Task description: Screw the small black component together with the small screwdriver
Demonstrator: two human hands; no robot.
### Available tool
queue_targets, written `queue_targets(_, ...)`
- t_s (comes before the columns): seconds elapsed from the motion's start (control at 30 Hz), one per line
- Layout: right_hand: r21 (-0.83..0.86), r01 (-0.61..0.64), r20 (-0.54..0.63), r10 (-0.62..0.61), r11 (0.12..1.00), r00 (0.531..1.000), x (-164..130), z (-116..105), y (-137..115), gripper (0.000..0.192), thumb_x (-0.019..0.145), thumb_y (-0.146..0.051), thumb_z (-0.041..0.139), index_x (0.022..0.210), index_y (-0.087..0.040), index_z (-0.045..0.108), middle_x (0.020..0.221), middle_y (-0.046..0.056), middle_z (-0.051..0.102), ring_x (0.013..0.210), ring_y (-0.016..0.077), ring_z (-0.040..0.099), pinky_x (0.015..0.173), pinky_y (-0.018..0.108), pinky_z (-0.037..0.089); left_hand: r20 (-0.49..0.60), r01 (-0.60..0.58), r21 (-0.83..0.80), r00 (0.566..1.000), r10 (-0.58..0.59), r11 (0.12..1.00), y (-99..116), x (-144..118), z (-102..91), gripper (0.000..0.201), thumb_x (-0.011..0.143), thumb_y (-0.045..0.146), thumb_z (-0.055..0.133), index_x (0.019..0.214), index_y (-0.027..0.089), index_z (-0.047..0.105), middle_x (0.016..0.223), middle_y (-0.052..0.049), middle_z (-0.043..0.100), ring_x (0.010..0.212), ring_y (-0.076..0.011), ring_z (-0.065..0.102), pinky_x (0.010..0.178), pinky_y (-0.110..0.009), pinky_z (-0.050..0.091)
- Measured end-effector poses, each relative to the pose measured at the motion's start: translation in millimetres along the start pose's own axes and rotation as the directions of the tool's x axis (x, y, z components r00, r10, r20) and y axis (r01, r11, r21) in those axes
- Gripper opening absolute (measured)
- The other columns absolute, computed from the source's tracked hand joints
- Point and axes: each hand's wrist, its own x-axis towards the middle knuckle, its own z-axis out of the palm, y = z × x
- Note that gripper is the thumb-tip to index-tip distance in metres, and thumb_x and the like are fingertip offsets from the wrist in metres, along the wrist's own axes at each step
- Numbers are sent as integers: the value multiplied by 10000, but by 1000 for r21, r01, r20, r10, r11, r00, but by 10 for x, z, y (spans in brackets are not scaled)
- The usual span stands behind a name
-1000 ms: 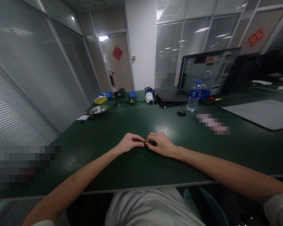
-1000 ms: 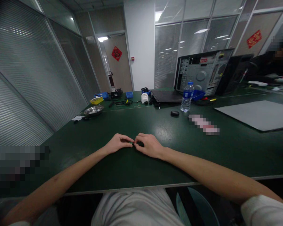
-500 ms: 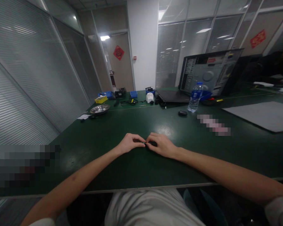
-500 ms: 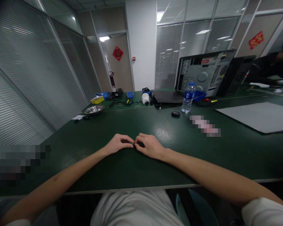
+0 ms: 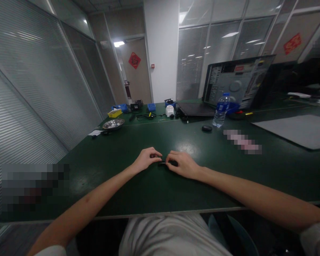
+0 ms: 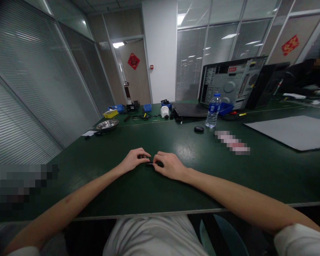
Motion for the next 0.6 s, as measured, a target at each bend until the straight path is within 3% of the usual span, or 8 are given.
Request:
queue_targets(0.17,11,-9,1,9,1000,1000,5,-16,-10,83,939,-241,630,985,-214,693,938,12,664,757,140,602,699,256,399,68,-40,-40,997,43,998,32,-43,-80,304,942,307,660,1221,207,727,1035,-54,686,890,-173,624,775,-278,473)
queue_targets(0.27,13,-18,0,18,1000,1000,1,-22,-12,84,940,-241,628,984,-213,694,932,10,667,751,138,601,698,254,400,68,-53,-2,996,53,999,103,-97,-132,278,999,284,557,1207,209,726,1082,-62,697,887,-170,622,767,-282,477)
queue_targets(0.47,24,-14,-7,14,1000,1000,-6,-8,8,91,938,-258,641,996,-216,697,955,11,670,793,145,617,724,256,411,92,-227,63,971,221,972,256,-142,-35,244,945,393,684,1125,240,746,1199,-71,671,1137,-231,590,1012,-371,457)
queue_targets(0.6,35,-22,0,22,999,1000,-1,-12,9,94,944,-259,634,1001,-214,694,952,11,668,791,146,619,731,259,420,111,-245,91,966,234,965,254,-131,-18,220,980,359,636,1134,243,742,1217,-77,674,1165,-234,585,1045,-381,440)
